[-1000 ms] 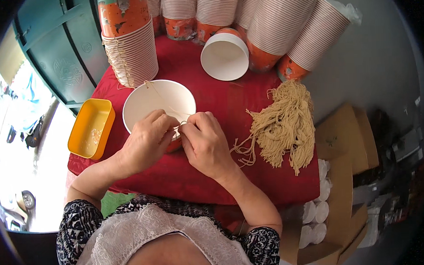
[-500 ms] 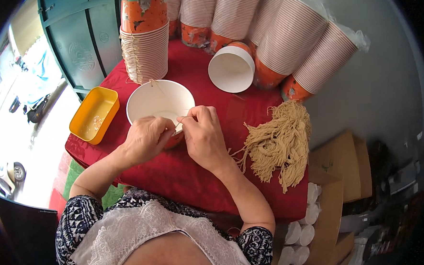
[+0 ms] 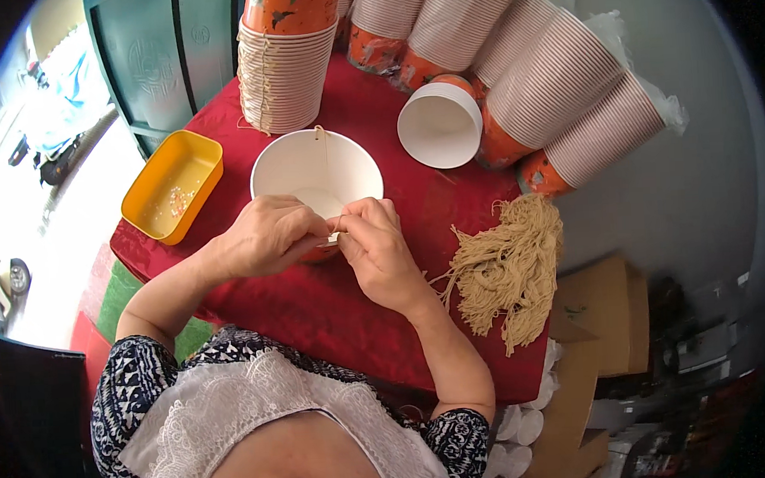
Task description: Threading string through pre-punched holes in paper buckets for packaging.
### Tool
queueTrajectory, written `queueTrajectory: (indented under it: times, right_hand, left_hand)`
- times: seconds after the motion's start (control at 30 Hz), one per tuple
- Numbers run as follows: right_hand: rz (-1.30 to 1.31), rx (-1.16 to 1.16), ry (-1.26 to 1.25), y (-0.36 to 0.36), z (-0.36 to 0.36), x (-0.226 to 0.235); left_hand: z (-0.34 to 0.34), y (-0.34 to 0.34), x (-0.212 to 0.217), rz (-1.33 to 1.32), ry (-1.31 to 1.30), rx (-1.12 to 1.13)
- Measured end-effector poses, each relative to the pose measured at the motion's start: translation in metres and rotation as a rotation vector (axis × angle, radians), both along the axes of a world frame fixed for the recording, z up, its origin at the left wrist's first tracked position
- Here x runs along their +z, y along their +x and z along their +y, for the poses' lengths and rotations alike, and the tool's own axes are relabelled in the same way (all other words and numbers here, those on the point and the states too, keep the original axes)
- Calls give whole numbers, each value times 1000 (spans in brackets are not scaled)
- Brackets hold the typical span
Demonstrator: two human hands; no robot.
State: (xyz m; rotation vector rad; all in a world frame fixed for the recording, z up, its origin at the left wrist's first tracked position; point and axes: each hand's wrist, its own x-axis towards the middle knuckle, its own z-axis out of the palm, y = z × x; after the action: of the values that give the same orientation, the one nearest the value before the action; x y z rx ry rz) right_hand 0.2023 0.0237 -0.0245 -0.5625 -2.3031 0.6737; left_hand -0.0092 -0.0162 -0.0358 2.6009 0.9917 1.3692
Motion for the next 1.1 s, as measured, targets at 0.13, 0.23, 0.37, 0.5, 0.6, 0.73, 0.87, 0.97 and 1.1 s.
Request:
queueTrajectory:
  times: [0.13,0.23,0.37,0.5,0.6,0.73,0.87,0.97,1.1]
  right_hand:
    - [-28,19,-110,-1,-2,7]
    - [-34,22,-160,-1,-5,11]
    - [-35,4,-176,-7,-7,8]
    - [-66,7,-163,-6,-8,10]
    - [-34,-5,-174,-4,-7,6]
    - [35,-53,-166,-3,-8,1]
    - [88,-218,0,-9,-23,-1]
    - [16,-323,516,-14,-29,-3]
    - [11,-356,655,-15,-36,-6]
  left_hand:
    - [1,-3,-6,-29,12,2]
    - [3,-4,-6,-72,89,-31]
    - [7,-5,-13,-120,137,-44]
    - [7,-2,-13,-106,156,-62]
    - [7,-1,-12,-98,148,-70]
    - [8,1,-12,-101,131,-89]
    - [7,0,-6,-117,76,-98]
    - [4,0,-3,-118,26,-55]
    - [0,1,-1,-81,-151,37]
